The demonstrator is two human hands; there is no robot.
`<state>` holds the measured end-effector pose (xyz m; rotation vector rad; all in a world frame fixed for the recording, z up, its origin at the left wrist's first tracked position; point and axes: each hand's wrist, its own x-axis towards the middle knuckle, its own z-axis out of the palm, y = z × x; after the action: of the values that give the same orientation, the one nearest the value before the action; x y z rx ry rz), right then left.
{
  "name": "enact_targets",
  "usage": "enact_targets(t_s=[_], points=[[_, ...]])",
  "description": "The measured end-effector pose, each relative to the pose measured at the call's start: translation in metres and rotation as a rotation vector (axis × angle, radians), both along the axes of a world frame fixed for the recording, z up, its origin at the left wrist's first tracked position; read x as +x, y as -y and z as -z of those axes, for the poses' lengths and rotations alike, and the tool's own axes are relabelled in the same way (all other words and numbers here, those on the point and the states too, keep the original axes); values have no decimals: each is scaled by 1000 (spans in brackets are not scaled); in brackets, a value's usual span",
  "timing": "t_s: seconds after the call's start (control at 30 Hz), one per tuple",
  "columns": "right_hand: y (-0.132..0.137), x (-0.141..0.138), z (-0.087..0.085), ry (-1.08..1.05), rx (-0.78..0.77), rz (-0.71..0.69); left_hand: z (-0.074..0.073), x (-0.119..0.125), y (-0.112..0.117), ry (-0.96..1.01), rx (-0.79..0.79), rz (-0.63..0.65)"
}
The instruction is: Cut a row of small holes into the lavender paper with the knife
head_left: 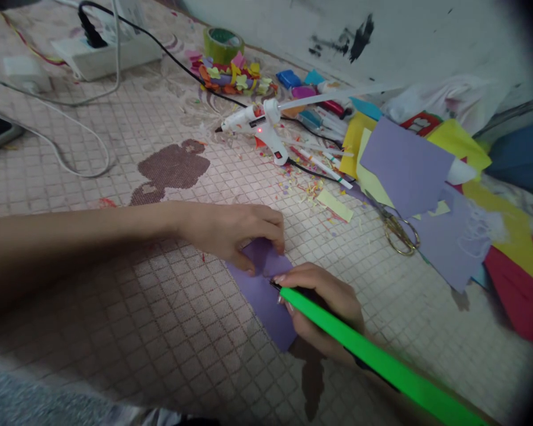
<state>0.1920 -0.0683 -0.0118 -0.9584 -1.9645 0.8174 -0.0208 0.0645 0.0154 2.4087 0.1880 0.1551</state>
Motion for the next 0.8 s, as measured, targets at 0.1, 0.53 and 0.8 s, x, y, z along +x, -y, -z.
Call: enact_targets(t_s=[0.1, 0.53, 0.8], points=[[1, -1, 2, 5, -3, 15, 1, 0, 0, 2, 2, 3], [4, 3, -3, -48, -244, 135, 3, -1, 0, 24, 2, 12], [1, 3, -5, -172, -392, 212, 3, 1, 3, 38, -17, -31]])
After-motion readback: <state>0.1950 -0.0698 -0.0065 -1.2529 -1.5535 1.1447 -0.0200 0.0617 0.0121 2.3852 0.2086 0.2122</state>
